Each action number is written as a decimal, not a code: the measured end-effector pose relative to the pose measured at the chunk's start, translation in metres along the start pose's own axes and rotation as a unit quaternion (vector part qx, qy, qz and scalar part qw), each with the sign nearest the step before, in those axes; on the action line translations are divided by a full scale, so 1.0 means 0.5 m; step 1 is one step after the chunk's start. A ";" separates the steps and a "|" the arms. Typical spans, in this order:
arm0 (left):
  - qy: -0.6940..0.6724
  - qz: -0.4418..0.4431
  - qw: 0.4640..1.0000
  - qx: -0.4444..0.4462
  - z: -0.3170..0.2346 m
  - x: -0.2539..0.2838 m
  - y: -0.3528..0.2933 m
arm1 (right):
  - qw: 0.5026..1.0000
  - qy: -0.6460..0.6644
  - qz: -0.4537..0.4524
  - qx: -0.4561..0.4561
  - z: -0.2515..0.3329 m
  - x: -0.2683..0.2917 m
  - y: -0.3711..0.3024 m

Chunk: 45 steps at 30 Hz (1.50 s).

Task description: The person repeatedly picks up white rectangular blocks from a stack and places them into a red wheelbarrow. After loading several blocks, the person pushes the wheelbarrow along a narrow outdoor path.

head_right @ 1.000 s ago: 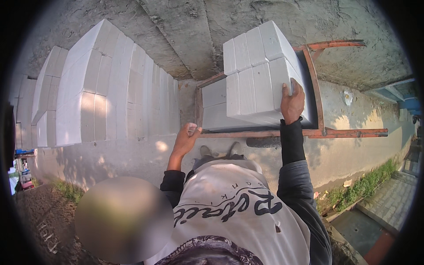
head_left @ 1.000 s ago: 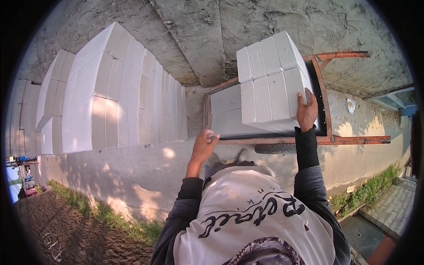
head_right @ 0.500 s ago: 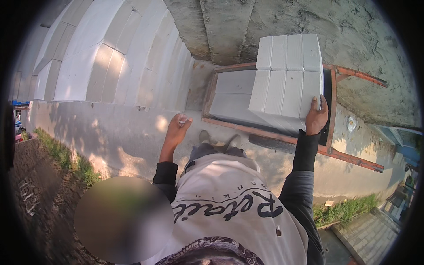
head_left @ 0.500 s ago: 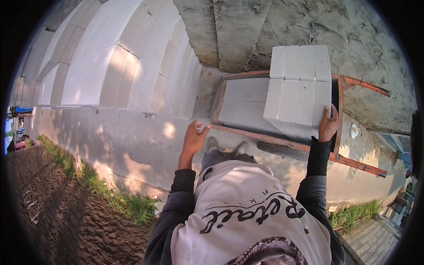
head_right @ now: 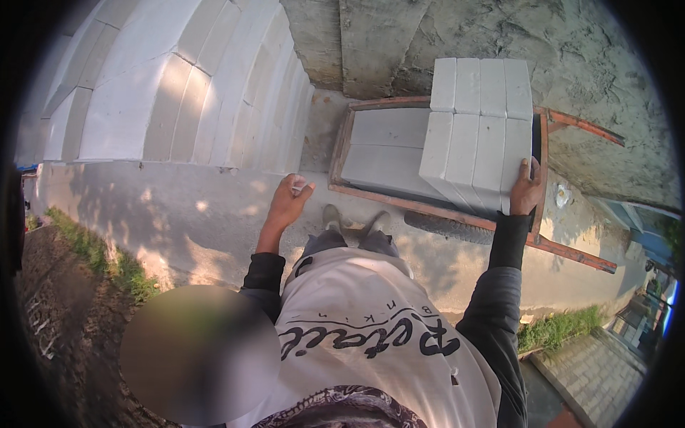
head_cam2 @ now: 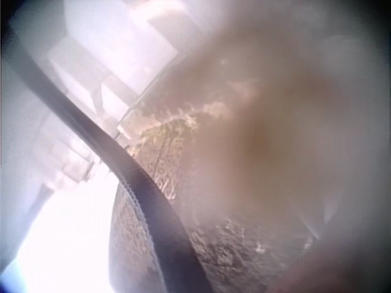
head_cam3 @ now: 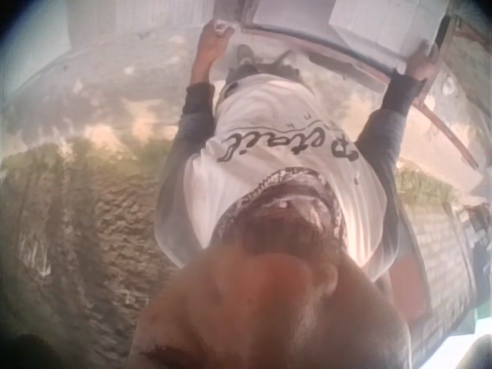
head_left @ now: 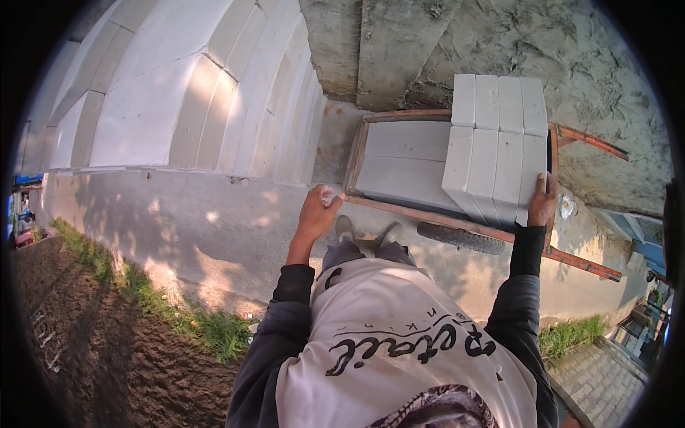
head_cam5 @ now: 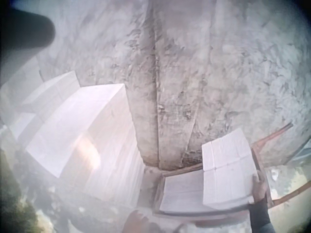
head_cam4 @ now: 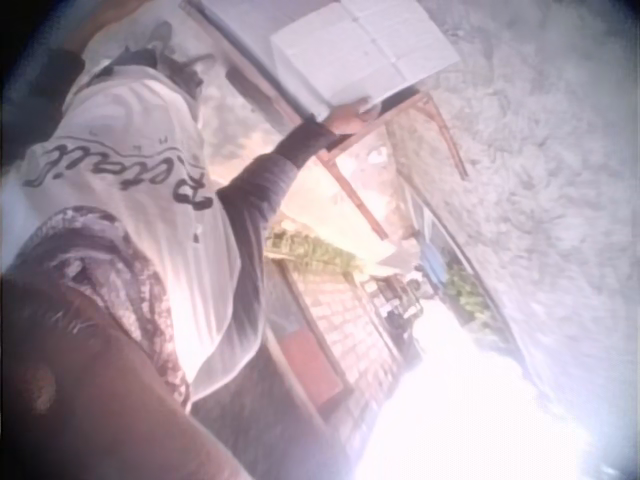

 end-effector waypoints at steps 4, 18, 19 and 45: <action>0.001 0.001 1.000 -0.005 0.004 0.006 0.016 | 1.000 0.006 0.014 0.008 -0.023 0.000 -0.005; 0.040 0.101 0.991 -0.081 -0.139 -0.087 0.057 | 0.994 0.068 -0.050 -0.071 0.027 0.014 -0.018; 0.037 0.103 0.990 -0.086 -0.157 -0.102 0.055 | 0.994 0.067 -0.056 -0.064 0.028 0.016 -0.017; 0.097 0.182 0.973 -0.107 -0.367 -0.438 -0.178 | 0.992 0.105 -0.050 -0.050 0.034 0.026 -0.028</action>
Point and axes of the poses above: each hand's wrist, its own y-axis towards the middle knuckle, its own x-axis out of the back of the hand, z = x × y, the point moved 2 cm from there along y, towards the middle knuckle, and after that the axes turned 7 degrees about y, right-handed, at the moved point
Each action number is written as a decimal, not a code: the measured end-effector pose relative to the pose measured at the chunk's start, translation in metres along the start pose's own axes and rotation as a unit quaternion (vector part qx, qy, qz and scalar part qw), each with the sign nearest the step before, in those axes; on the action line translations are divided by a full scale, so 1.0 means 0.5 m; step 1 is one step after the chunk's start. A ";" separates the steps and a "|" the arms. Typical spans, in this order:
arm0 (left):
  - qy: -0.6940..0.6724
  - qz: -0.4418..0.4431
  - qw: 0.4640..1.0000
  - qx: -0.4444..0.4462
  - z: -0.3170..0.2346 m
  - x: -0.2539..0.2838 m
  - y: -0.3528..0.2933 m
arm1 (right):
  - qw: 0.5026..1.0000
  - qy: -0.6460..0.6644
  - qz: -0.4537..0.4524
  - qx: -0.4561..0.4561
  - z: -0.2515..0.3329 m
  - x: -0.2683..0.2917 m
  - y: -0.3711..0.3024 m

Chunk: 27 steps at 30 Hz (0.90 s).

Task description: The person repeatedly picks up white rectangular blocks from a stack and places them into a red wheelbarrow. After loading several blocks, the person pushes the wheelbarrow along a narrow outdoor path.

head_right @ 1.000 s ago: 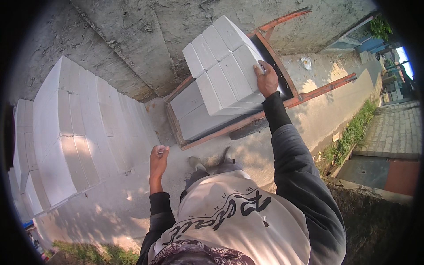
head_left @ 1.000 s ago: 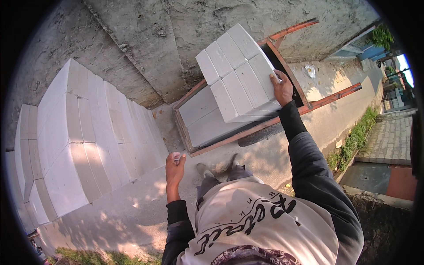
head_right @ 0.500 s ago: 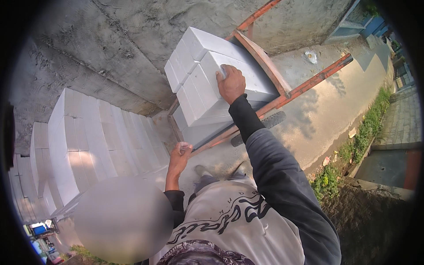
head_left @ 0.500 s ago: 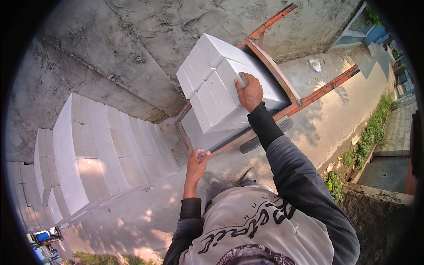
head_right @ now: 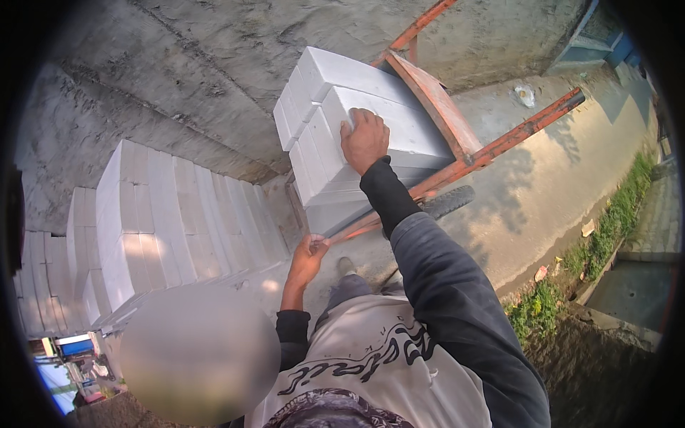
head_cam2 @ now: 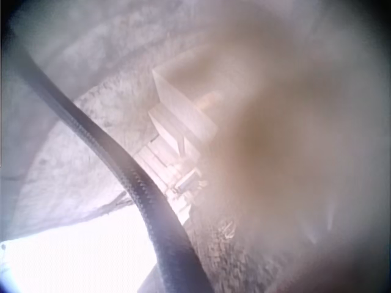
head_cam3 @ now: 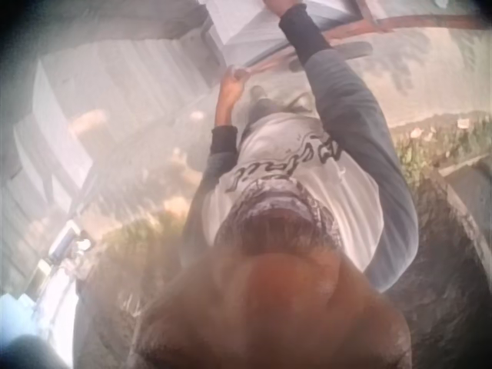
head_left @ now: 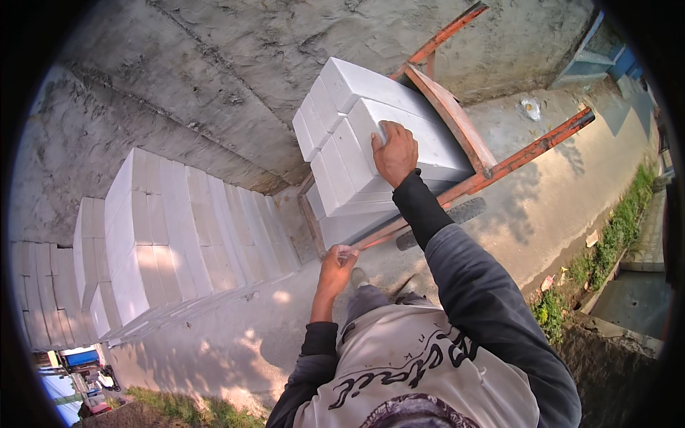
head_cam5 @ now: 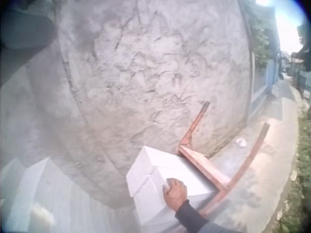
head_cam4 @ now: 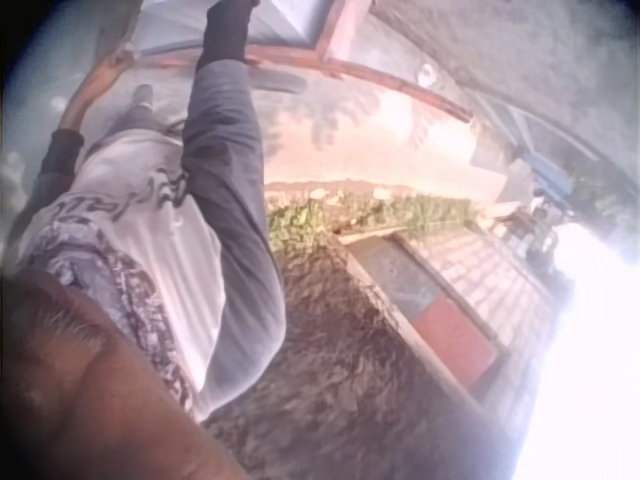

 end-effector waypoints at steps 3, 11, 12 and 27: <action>0.000 -0.023 1.000 -0.018 0.008 0.024 0.016 | 1.000 -0.001 0.003 0.002 0.004 0.001 0.002; -0.021 -0.001 0.999 -0.024 0.025 0.085 0.070 | 1.000 -0.018 0.007 0.017 0.006 -0.002 0.005; -0.018 -0.001 0.999 -0.027 0.030 0.097 0.072 | 0.999 -0.020 -0.005 0.039 0.005 -0.005 0.005; -0.011 0.023 0.999 -0.021 0.136 0.189 0.104 | 0.999 0.021 0.007 0.026 -0.005 -0.002 0.008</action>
Point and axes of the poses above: each hand's wrist, its own y-axis towards the middle knuckle, its own x-axis out of the back of the hand, z = x × y, the point moved 2 cm from there along y, towards the middle knuckle, and after that the axes turned 7 degrees about y, right-handed, at the moved point
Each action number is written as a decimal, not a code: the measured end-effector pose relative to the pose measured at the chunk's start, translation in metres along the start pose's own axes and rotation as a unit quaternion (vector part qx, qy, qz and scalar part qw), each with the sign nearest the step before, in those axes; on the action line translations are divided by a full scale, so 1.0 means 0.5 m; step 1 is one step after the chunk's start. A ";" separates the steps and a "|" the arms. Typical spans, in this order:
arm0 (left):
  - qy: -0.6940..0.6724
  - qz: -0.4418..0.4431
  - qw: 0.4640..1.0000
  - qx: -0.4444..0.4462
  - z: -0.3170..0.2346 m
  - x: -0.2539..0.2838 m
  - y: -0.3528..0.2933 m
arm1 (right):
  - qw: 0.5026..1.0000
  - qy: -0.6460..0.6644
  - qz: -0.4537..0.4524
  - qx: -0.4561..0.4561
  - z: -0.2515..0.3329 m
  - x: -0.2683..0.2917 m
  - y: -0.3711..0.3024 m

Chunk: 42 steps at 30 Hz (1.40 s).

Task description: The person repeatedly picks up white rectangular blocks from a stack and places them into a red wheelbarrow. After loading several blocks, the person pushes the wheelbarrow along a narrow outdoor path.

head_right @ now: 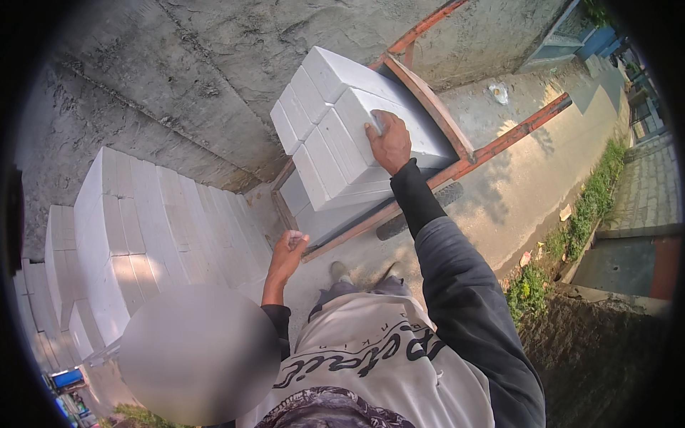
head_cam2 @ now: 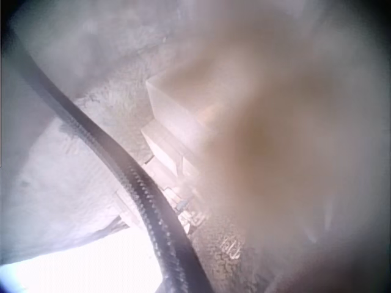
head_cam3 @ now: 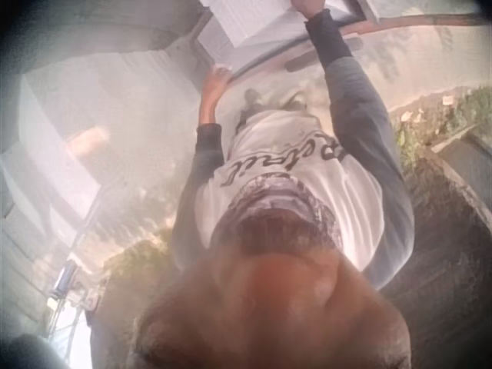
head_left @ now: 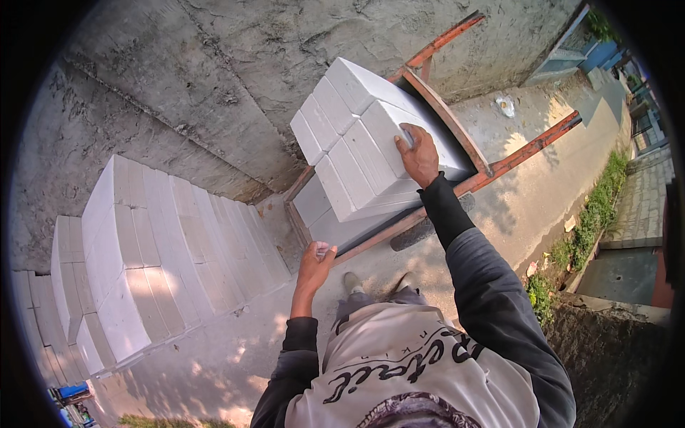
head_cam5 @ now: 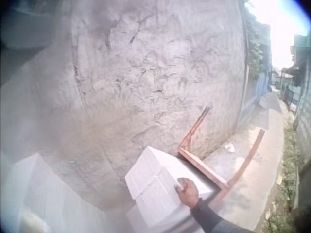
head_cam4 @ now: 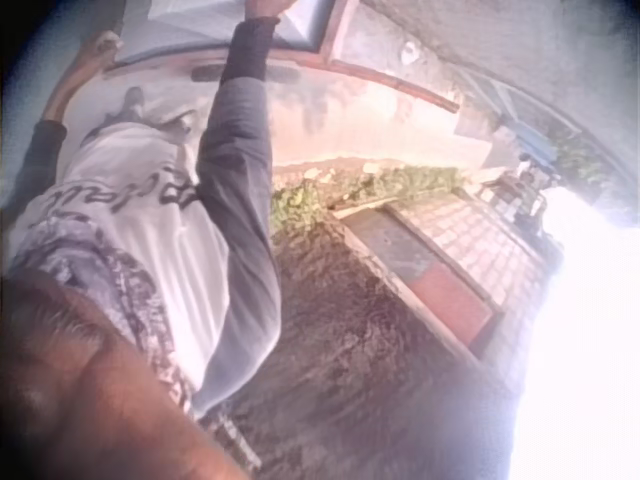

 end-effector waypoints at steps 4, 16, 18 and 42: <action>0.024 0.022 0.999 -0.030 -0.075 -0.035 0.010 | 0.992 0.109 0.044 -0.040 -0.042 0.032 0.010; 0.030 0.017 0.999 -0.031 -0.221 -0.300 -0.012 | 0.923 0.277 0.145 -0.223 -0.315 0.321 -0.340; 0.029 0.025 0.998 -0.049 -0.250 -0.355 -0.030 | 0.906 0.219 0.187 -0.311 -0.488 0.386 -0.472; 0.020 0.128 0.984 -0.123 -0.389 -0.466 0.028 | 0.991 -0.075 -0.071 -0.087 -0.432 0.804 0.111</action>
Point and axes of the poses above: each hand's wrist, its own y-axis towards the middle knuckle, its own x-axis out of the back of the hand, z = x × y, the point moved 2 cm from there along y, towards the middle knuckle, and after that the axes turned 7 degrees about y, right-handed, at the moved point
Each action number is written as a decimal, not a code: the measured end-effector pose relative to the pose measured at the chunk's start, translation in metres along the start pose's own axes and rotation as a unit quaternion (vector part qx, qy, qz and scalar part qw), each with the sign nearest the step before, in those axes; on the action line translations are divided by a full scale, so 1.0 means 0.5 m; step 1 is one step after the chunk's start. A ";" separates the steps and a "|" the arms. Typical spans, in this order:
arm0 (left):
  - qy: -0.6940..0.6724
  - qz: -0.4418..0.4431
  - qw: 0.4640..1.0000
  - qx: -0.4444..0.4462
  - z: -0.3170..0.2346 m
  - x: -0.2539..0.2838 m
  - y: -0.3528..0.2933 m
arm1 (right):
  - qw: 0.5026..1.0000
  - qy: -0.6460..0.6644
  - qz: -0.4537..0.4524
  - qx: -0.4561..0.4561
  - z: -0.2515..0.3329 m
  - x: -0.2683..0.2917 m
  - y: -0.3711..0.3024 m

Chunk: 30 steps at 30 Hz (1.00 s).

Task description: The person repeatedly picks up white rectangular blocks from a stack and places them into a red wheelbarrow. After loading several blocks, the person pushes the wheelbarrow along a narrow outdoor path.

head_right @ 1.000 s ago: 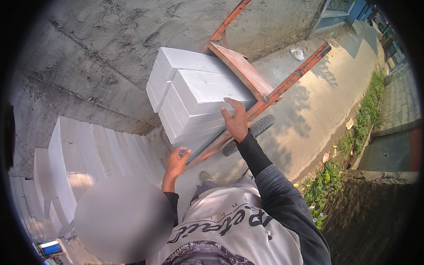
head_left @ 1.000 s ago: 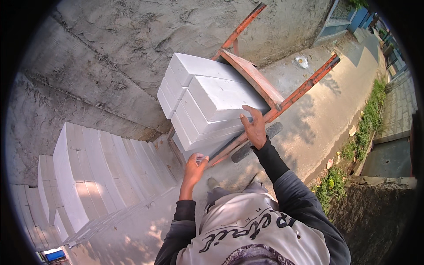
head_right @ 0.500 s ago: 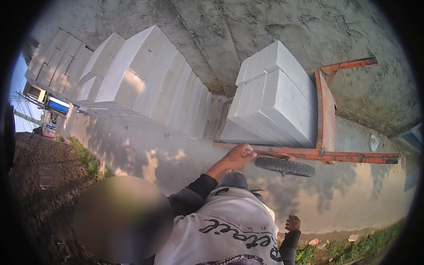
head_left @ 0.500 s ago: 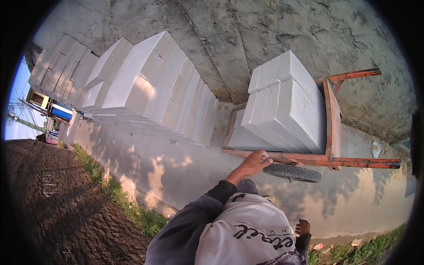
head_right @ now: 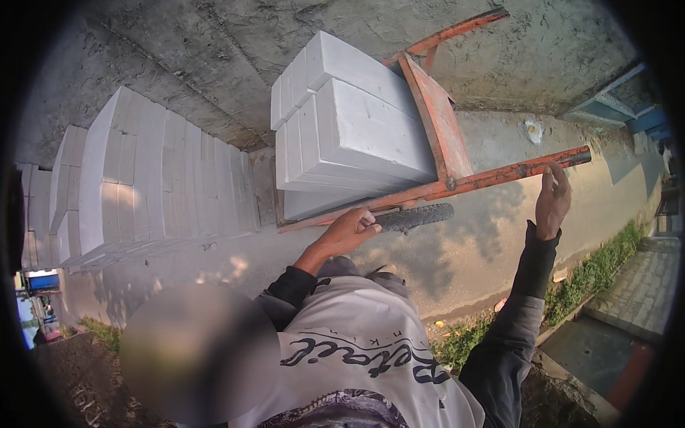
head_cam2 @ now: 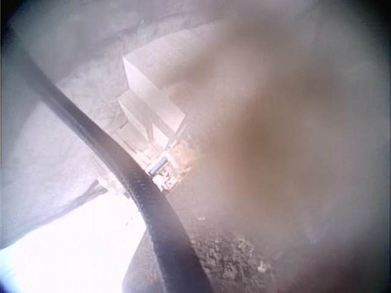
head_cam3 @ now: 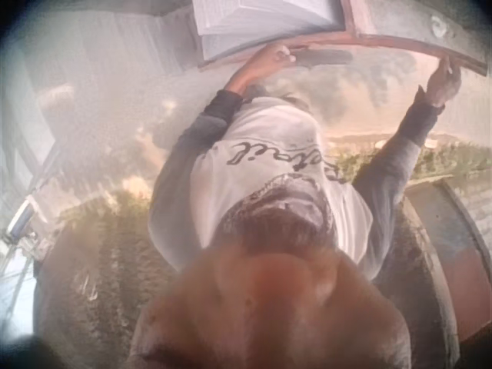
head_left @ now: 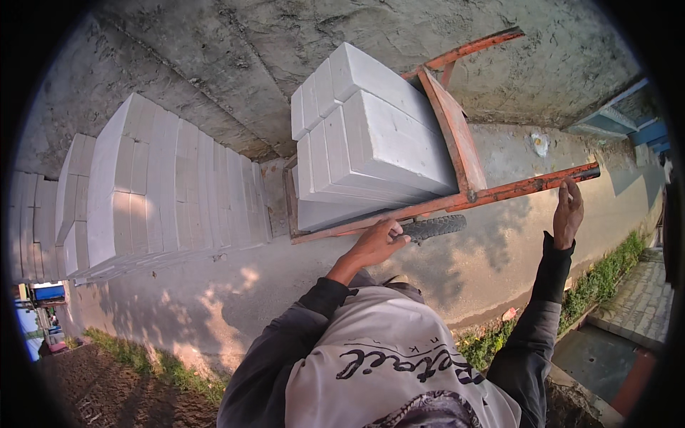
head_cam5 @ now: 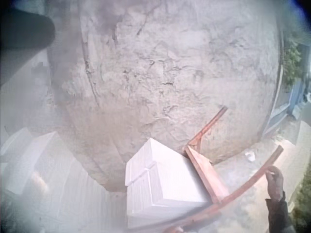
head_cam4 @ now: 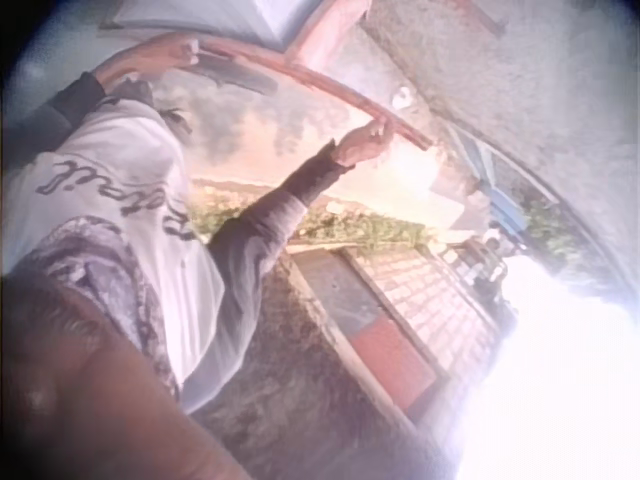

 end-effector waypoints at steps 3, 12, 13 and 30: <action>0.013 0.052 0.998 0.023 -0.032 -0.011 0.001 | 0.998 -0.021 -0.033 0.041 0.053 0.030 0.059; 0.020 0.046 0.999 -0.009 -0.193 -0.088 0.121 | 0.963 -0.187 -0.020 0.191 0.014 0.134 0.257; 0.014 0.038 0.999 -0.030 -0.227 -0.113 0.150 | 0.956 -0.207 -0.011 0.209 -0.022 0.138 0.276; 0.113 -0.290 0.950 -0.021 -0.571 -0.384 0.534 | 0.961 -0.107 0.119 0.227 -0.114 0.111 0.314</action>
Point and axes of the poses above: each hand's wrist, its own y-axis towards the middle knuckle, its own x-axis out of the back of the hand, z = x × y, the point moved 2 cm from there along y, towards the middle knuckle, and after that the axes turned 7 degrees about y, right-handed, at the moved point
